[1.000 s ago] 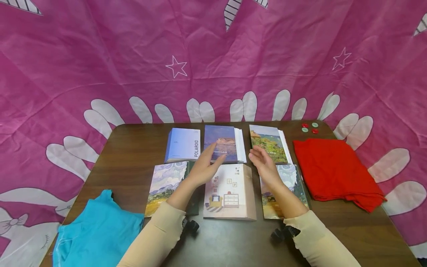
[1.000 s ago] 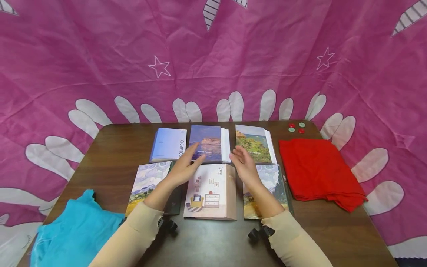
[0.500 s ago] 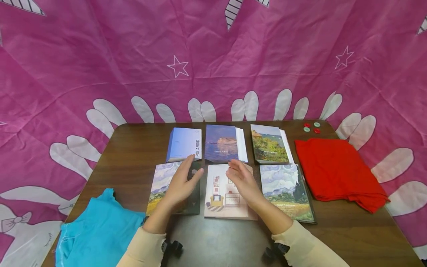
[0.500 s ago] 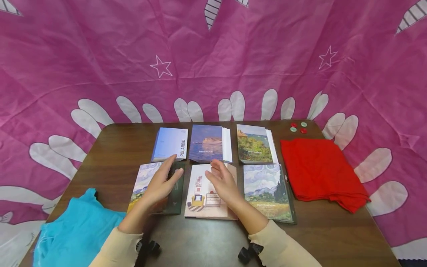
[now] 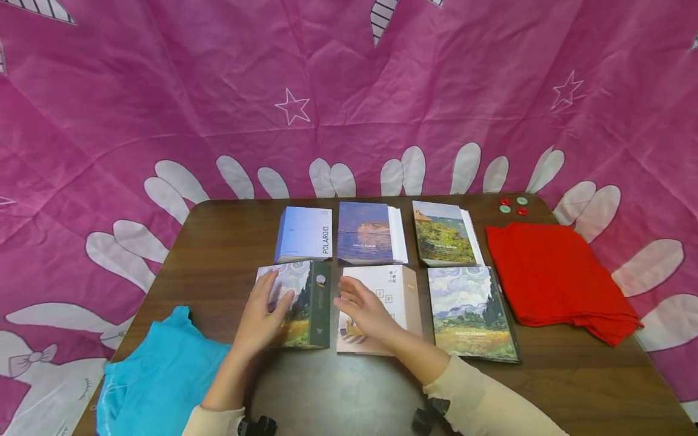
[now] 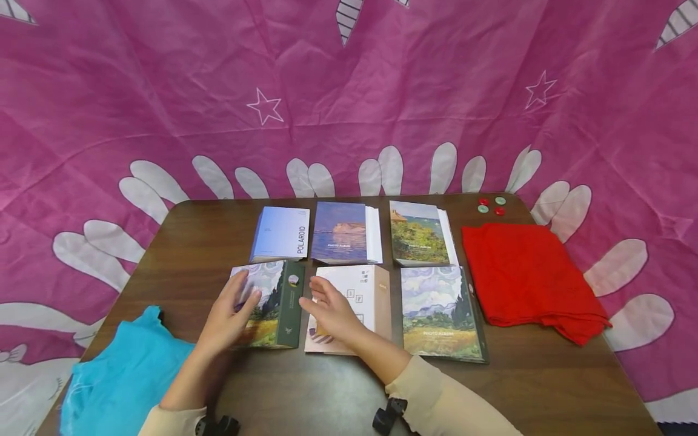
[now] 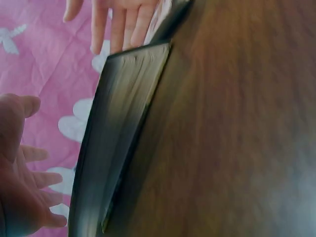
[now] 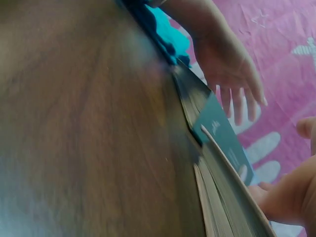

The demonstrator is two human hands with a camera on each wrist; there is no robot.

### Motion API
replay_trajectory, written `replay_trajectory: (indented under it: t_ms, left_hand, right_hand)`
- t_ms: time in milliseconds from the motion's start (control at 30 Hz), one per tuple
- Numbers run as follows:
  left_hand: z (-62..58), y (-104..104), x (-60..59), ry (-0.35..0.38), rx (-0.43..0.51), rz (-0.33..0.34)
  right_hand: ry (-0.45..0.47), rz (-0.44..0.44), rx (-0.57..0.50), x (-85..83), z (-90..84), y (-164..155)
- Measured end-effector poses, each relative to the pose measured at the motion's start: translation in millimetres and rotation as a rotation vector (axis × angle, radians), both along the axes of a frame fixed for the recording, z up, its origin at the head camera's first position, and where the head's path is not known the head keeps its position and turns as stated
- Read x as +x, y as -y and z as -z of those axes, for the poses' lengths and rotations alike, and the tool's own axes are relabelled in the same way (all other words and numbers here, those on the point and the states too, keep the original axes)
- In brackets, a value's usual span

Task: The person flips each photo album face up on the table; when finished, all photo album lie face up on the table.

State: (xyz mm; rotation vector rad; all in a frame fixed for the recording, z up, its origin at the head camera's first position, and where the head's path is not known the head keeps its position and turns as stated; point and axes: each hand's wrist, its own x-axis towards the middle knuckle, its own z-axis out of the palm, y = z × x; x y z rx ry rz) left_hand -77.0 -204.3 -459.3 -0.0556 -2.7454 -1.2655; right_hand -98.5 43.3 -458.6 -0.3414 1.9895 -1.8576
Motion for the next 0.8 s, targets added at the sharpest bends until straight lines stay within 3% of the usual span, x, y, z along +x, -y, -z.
replay_trajectory:
  t_ms: [200, 367, 467, 633, 800]
  left_hand:
    - [5.0, 10.4, 7.8, 0.017, 0.002, -0.078]
    - [9.7, 15.6, 14.2, 0.091, 0.024, -0.103]
    - [10.8, 16.9, 15.5, 0.136, 0.046, -0.106]
    - [9.6, 12.6, 13.3, 0.186, 0.183, -0.108]
    - [12.1, 2.3, 14.0, 0.171, 0.322, -0.078]
  right_hand:
    - [0.014, -0.100, -0.027, 9.0, 2.3, 14.8]
    - [-0.011, -0.097, 0.025, 12.7, 3.8, 22.1]
    - [0.049, -0.085, 0.058, 12.1, 0.2, 24.2]
    - [0.176, -0.098, 0.033, 13.0, -10.5, 29.6]
    - [0.189, -0.032, -0.027, 19.6, -13.3, 34.3]
